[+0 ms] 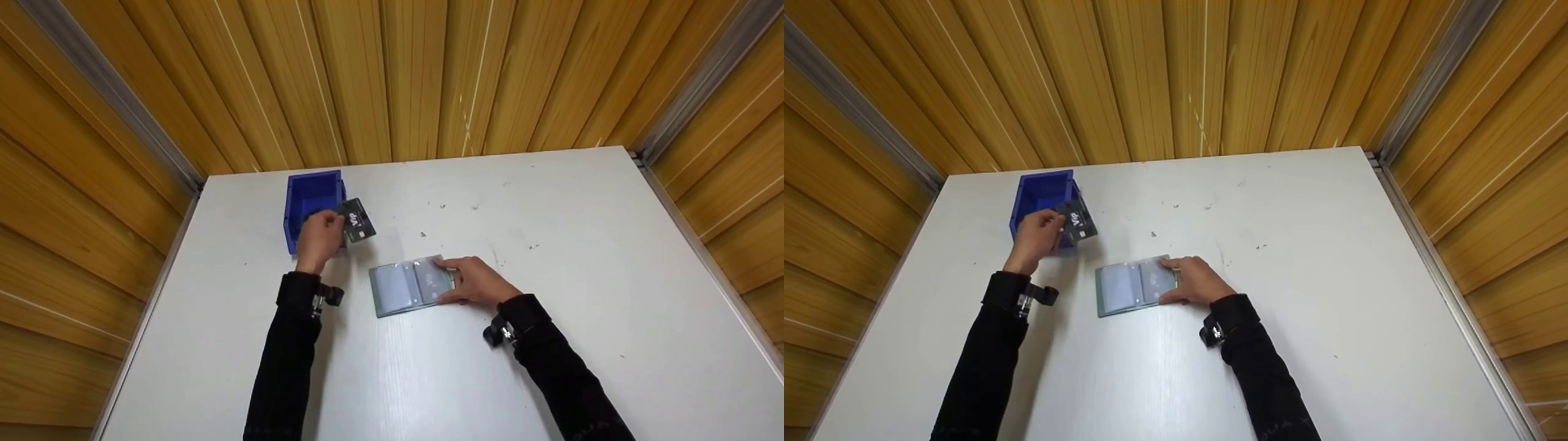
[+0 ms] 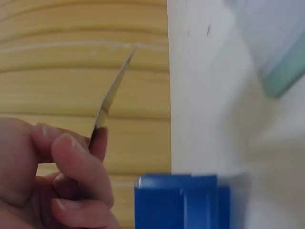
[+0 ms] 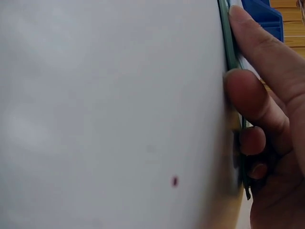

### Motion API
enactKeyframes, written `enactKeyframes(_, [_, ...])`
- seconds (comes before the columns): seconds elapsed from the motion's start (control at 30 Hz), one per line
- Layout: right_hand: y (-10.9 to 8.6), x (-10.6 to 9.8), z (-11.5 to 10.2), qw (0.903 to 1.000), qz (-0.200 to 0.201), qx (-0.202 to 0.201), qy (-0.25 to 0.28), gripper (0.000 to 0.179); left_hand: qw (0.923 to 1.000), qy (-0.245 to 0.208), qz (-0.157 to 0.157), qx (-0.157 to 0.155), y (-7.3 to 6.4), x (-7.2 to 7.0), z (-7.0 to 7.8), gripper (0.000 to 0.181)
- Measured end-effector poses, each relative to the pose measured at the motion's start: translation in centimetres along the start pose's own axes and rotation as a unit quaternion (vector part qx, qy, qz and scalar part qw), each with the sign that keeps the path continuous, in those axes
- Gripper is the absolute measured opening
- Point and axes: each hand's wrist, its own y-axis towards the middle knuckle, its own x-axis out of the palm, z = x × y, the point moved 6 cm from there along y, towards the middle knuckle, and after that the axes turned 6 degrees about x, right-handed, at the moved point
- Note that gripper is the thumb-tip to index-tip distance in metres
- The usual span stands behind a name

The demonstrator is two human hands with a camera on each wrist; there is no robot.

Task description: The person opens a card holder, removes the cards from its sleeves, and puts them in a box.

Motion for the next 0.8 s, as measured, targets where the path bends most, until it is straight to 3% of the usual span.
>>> enactKeyframes(0.17, [-0.1, -0.1, -0.1, 0.9999, 0.011, 0.002, -0.009, 0.089, 0.9926, 0.035, 0.114, -0.023, 2.1, -2.2, -1.7, 0.030])
enactKeyframes(0.33, [0.0, 0.2, -0.1, 1.0000, 0.005, -0.006, -0.006, 0.088, 0.9804, 0.045, 0.181, -0.063, 2.7, -3.1, -4.4, 0.031])
enactKeyframes(0.43, [-0.1, 0.2, -0.1, 1.0000, 0.006, -0.005, -0.007, 0.088, 0.9775, 0.041, 0.192, -0.078, 2.7, -3.1, -5.7, 0.032])
enactKeyframes(0.6, [-0.1, 0.1, -0.3, 0.9998, 0.006, 0.001, -0.018, 0.087, 0.9754, 0.046, 0.182, -0.115, 2.8, -2.7, -7.4, 0.032])
enactKeyframes(0.8, [-0.1, 0.0, -0.3, 0.9999, 0.008, 0.005, -0.014, 0.088, 0.9779, 0.097, 0.150, -0.109, 3.0, -2.2, -7.3, 0.029])
